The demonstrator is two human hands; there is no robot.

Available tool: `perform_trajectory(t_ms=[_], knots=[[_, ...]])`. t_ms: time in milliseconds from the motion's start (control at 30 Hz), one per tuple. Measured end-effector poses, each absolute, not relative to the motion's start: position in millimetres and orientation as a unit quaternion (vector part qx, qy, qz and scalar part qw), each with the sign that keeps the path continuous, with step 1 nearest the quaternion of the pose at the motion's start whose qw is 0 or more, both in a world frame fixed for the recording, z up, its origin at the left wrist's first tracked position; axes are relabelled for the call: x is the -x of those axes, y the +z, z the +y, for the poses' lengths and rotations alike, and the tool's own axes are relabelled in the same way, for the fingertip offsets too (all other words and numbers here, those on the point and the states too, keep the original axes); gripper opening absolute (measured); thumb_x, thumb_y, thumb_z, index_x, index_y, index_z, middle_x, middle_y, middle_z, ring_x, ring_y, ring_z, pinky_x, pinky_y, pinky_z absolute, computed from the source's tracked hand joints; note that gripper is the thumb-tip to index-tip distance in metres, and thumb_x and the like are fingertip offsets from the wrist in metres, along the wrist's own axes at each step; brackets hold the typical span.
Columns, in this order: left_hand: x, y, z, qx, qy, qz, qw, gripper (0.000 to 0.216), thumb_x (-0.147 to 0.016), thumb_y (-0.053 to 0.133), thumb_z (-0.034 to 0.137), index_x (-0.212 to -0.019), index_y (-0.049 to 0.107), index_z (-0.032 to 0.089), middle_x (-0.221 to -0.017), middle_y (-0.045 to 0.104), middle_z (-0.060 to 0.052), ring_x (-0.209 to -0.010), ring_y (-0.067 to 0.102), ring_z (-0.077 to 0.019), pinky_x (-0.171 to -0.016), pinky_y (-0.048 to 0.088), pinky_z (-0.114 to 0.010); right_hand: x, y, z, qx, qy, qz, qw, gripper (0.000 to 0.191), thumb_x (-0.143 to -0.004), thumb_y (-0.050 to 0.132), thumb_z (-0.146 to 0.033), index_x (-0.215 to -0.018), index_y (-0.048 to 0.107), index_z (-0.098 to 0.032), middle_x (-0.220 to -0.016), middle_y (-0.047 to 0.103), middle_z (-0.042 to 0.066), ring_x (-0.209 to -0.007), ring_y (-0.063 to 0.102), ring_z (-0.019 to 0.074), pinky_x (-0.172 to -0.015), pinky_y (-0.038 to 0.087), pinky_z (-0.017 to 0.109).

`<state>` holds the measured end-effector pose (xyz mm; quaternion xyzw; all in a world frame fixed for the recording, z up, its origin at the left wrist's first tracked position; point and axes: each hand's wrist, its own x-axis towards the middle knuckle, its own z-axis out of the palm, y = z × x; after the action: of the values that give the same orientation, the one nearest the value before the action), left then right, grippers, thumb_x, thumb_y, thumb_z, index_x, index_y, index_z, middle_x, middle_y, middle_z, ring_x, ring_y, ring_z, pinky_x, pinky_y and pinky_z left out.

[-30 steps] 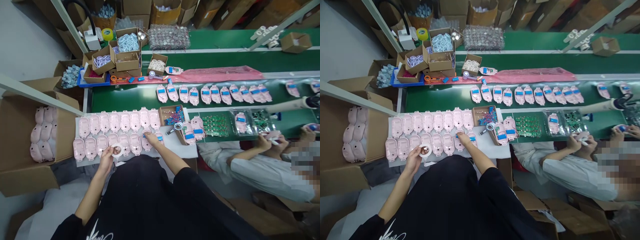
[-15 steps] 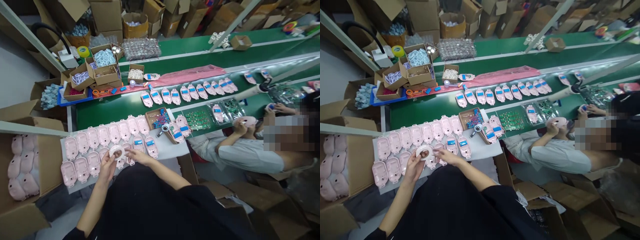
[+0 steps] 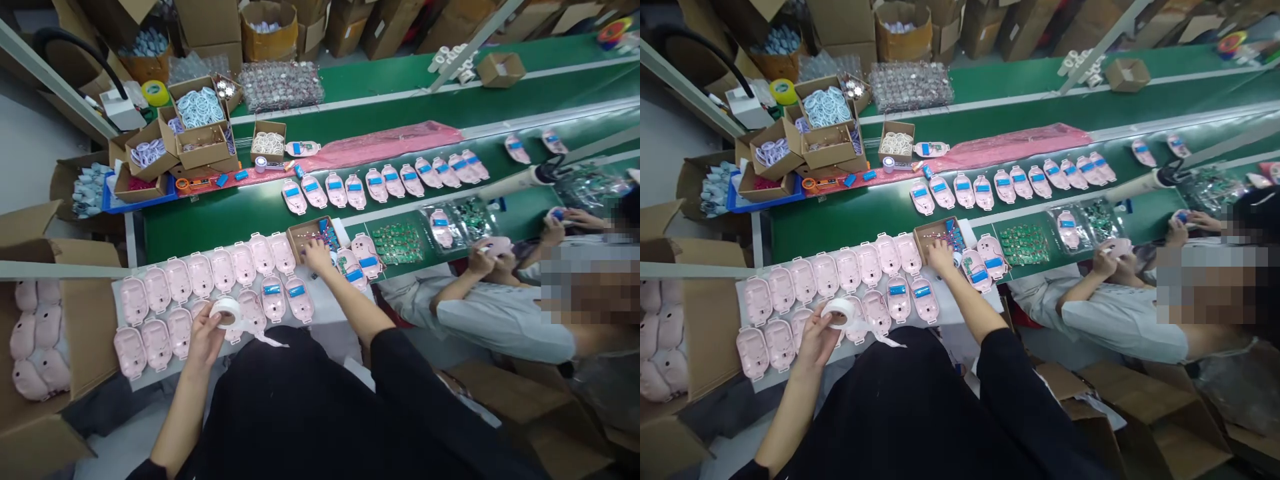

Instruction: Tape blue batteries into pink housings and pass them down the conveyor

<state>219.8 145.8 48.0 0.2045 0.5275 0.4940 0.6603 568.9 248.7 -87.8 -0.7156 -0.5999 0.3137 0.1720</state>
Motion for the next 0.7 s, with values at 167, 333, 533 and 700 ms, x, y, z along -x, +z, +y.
perform_trajectory(t_ms=[167, 333, 533, 700], knots=[[-226.1, 52.6, 135.4, -0.215, 0.484, 0.545, 0.650, 0.051, -0.055, 0.099, 0.034, -0.099, 0.078, 0.019, -0.092, 0.078, -0.005, -0.080, 0.072, -0.0179, -0.076, 0.057, -0.028, -597.9, -102.3, 283.4, 0.729, 0.188, -0.658, -0.009, 0.038, -0.098, 0.044, -0.013, -0.119, 0.075, -0.008, -0.134, 0.061, 0.027, -0.131, 0.044, 0.0361, -0.108, 0.033, 0.051], [-219.2, 57.4, 127.6, -0.273, 0.472, 0.555, 0.629, 0.053, -0.061, 0.096, 0.046, -0.101, 0.078, 0.017, -0.102, 0.076, -0.009, -0.087, 0.070, -0.0187, -0.075, 0.056, -0.027, -586.5, -77.2, 253.7, 0.713, 0.186, -0.655, 0.166, 0.032, -0.102, 0.046, -0.027, -0.109, 0.075, -0.015, -0.138, 0.062, 0.018, -0.132, 0.046, 0.0330, -0.112, 0.034, 0.048], [-207.1, 67.6, 116.4, -0.391, 0.436, 0.566, 0.580, 0.050, -0.070, 0.090, 0.048, -0.107, 0.075, 0.018, -0.101, 0.072, -0.007, -0.084, 0.065, -0.0182, -0.072, 0.055, -0.026, -528.0, -5.9, 175.7, 0.540, 0.366, -0.564, 0.506, 0.032, -0.105, 0.046, -0.045, -0.088, 0.062, -0.023, -0.121, 0.073, 0.011, -0.114, 0.064, 0.0274, -0.103, 0.048, 0.044], [-204.2, 77.7, 105.5, -0.476, 0.404, 0.559, 0.546, 0.038, -0.076, 0.086, 0.039, -0.108, 0.076, 0.021, -0.096, 0.069, -0.004, -0.082, 0.061, -0.0177, -0.077, 0.051, -0.027, -456.8, 39.9, 126.9, 0.453, 0.500, -0.531, 0.512, 0.036, -0.104, 0.048, -0.056, -0.092, 0.059, -0.024, -0.090, 0.075, 0.005, -0.085, 0.069, 0.0228, -0.081, 0.053, 0.036]])
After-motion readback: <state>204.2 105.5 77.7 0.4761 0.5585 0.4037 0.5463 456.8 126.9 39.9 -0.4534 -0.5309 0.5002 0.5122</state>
